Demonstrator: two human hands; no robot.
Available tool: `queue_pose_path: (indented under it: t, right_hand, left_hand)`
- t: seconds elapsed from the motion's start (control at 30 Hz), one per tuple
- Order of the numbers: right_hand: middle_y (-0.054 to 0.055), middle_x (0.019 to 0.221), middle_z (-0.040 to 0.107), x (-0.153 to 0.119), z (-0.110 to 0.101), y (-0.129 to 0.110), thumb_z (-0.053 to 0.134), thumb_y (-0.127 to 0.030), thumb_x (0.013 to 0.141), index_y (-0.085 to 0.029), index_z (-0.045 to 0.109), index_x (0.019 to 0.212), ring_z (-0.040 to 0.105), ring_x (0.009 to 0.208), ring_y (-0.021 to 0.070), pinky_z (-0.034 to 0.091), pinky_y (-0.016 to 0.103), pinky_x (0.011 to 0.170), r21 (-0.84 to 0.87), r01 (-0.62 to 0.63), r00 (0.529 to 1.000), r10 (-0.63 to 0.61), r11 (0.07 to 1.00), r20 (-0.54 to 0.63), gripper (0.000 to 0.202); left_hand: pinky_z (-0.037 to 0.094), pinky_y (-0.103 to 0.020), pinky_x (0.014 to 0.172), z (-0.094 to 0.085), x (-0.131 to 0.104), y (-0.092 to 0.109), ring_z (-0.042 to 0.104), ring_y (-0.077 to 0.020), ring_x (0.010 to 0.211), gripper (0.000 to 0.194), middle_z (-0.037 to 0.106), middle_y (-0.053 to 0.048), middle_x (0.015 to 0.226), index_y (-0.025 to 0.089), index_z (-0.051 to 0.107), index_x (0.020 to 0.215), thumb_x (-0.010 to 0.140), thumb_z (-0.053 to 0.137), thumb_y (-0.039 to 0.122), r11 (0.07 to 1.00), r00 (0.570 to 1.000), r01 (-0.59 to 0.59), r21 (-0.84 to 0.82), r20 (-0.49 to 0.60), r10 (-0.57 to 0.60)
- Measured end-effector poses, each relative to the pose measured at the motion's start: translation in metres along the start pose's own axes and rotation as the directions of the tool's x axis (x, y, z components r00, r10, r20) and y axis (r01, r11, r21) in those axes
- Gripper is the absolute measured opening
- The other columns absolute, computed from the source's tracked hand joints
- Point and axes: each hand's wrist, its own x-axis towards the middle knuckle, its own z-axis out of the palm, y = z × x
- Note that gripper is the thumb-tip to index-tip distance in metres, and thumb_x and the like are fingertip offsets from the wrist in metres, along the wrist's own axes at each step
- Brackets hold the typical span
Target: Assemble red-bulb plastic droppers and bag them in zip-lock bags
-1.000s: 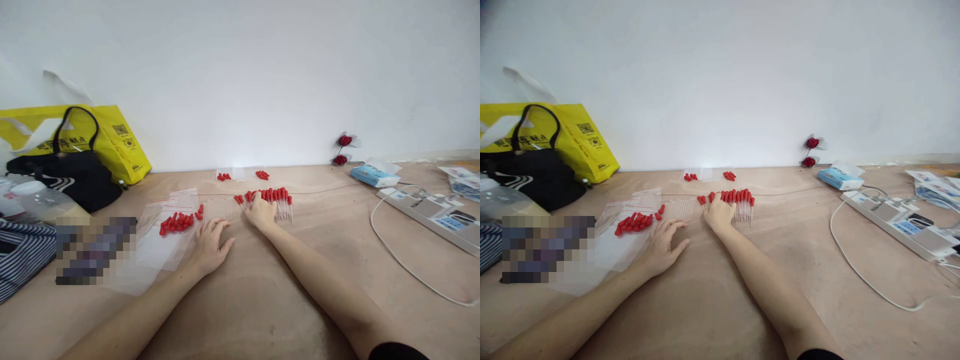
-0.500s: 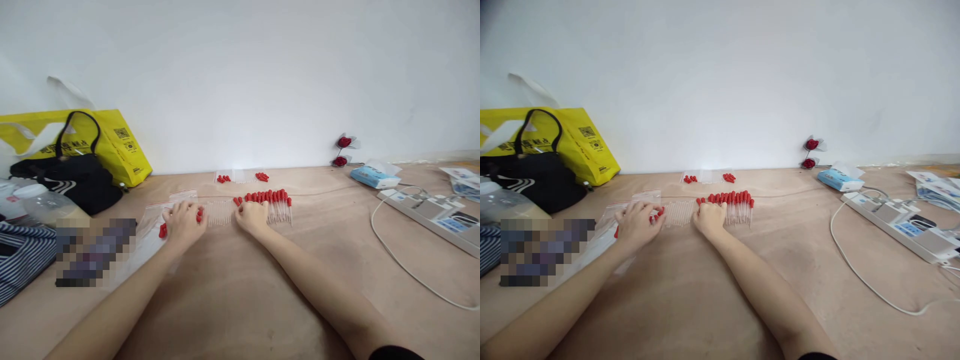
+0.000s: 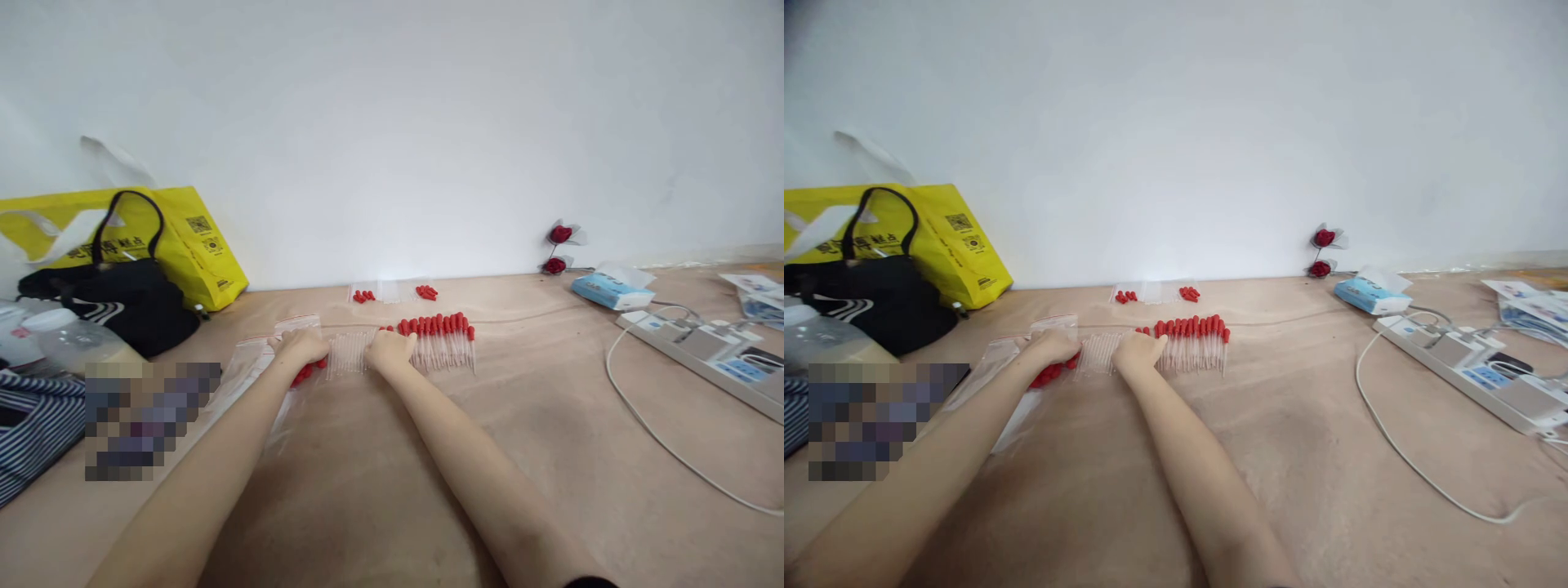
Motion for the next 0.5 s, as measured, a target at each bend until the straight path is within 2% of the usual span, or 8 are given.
queue_pose_path:
  t: [0.1, 0.17, 0.2, 0.27, 0.3, 0.4, 0.47, 0.5]
  right_hand:
    - [0.015, 0.079, 0.067, -0.001, 0.0, -0.002, 0.043, -0.026, 0.076, -0.015, 0.065, 0.084, 0.061, 0.079, 0.0239, 0.026, 0.042, 0.08, 0.006, 0.011, 1.0, -0.011, 1.0, -0.009, 0.026]
    - [0.016, 0.079, 0.066, -0.004, -0.001, -0.002, 0.041, -0.025, 0.077, -0.014, 0.065, 0.084, 0.061, 0.079, 0.0238, 0.027, 0.042, 0.08, 0.012, 0.032, 0.999, -0.032, 0.999, -0.029, 0.027]
    - [0.016, 0.081, 0.066, -0.007, -0.003, 0.0, 0.04, -0.024, 0.078, -0.013, 0.064, 0.084, 0.061, 0.079, 0.0239, 0.028, 0.041, 0.079, 0.015, 0.044, 0.998, -0.043, 0.999, -0.042, 0.027]
    - [0.017, 0.086, 0.064, -0.014, -0.008, 0.008, 0.038, -0.024, 0.08, -0.01, 0.061, 0.088, 0.059, 0.081, 0.0241, 0.031, 0.038, 0.077, 0.021, 0.087, 0.994, -0.085, 0.996, -0.073, 0.028]
    - [0.017, 0.088, 0.063, -0.018, -0.01, 0.015, 0.037, -0.024, 0.081, -0.009, 0.059, 0.09, 0.058, 0.083, 0.0237, 0.033, 0.036, 0.075, 0.023, 0.117, 0.99, -0.115, 0.993, -0.087, 0.028]
    - [0.012, 0.09, 0.061, -0.037, -0.018, 0.05, 0.034, -0.022, 0.085, -0.011, 0.052, 0.093, 0.055, 0.083, 0.018, 0.036, 0.028, 0.072, 0.051, 0.315, 0.943, -0.306, 0.948, -0.132, 0.023]
    - [0.009, 0.084, 0.059, -0.053, -0.019, 0.081, 0.033, -0.02, 0.086, -0.013, 0.049, 0.088, 0.053, 0.076, 0.0162, 0.038, 0.026, 0.067, 0.111, 0.551, 0.828, -0.525, 0.827, -0.196, 0.018]
    - [0.008, 0.081, 0.058, -0.06, -0.019, 0.096, 0.032, -0.019, 0.087, -0.014, 0.049, 0.085, 0.052, 0.074, 0.0159, 0.039, 0.027, 0.068, 0.126, 0.617, 0.781, -0.585, 0.777, -0.221, 0.018]
  left_hand:
    - [0.026, -0.051, 0.078, -0.007, -0.005, 0.001, 0.055, -0.0316, 0.073, 0.04, 0.053, -0.01, 0.041, 0.018, 0.055, 0.039, 0.072, 0.048, 0.038, 1.0, 0.997, -0.005, 0.013, -0.075, 0.006]
    - [0.027, -0.05, 0.078, -0.011, -0.014, 0.002, 0.051, -0.0345, 0.088, 0.035, 0.061, -0.012, 0.059, 0.018, 0.058, 0.048, 0.074, 0.045, 0.037, 0.999, 0.979, -0.025, 0.035, -0.202, 0.032]
    - [0.028, -0.049, 0.078, -0.012, -0.021, 0.004, 0.049, -0.0345, 0.093, 0.03, 0.063, -0.013, 0.07, 0.017, 0.059, 0.055, 0.075, 0.044, 0.034, 0.997, 0.954, -0.055, 0.054, -0.292, 0.069]
    - [0.03, -0.046, 0.079, -0.008, -0.038, 0.007, 0.05, -0.0312, 0.094, 0.023, 0.063, -0.013, 0.085, 0.017, 0.059, 0.071, 0.078, 0.04, 0.027, 0.974, 0.839, -0.19, 0.122, -0.495, 0.226]
    - [0.03, -0.046, 0.08, -0.003, -0.048, 0.009, 0.052, -0.0287, 0.091, 0.021, 0.063, -0.012, 0.087, 0.017, 0.057, 0.076, 0.079, 0.038, 0.024, 0.949, 0.782, -0.28, 0.147, -0.539, 0.314]
    - [0.027, -0.044, 0.086, 0.024, -0.08, 0.014, 0.055, -0.0217, 0.082, 0.019, 0.063, -0.006, 0.082, 0.019, 0.053, 0.082, 0.083, 0.034, 0.021, 0.793, 0.648, -0.591, 0.145, -0.5, 0.574]
    - [0.026, -0.044, 0.088, 0.044, -0.097, 0.015, 0.056, -0.0191, 0.074, 0.019, 0.063, -0.003, 0.077, 0.019, 0.052, 0.081, 0.085, 0.034, 0.022, 0.697, 0.589, -0.709, 0.107, -0.454, 0.668]
    - [0.026, -0.043, 0.089, 0.053, -0.103, 0.016, 0.056, -0.0179, 0.074, 0.018, 0.063, -0.002, 0.077, 0.02, 0.052, 0.082, 0.085, 0.034, 0.022, 0.656, 0.562, -0.751, 0.077, -0.446, 0.697]
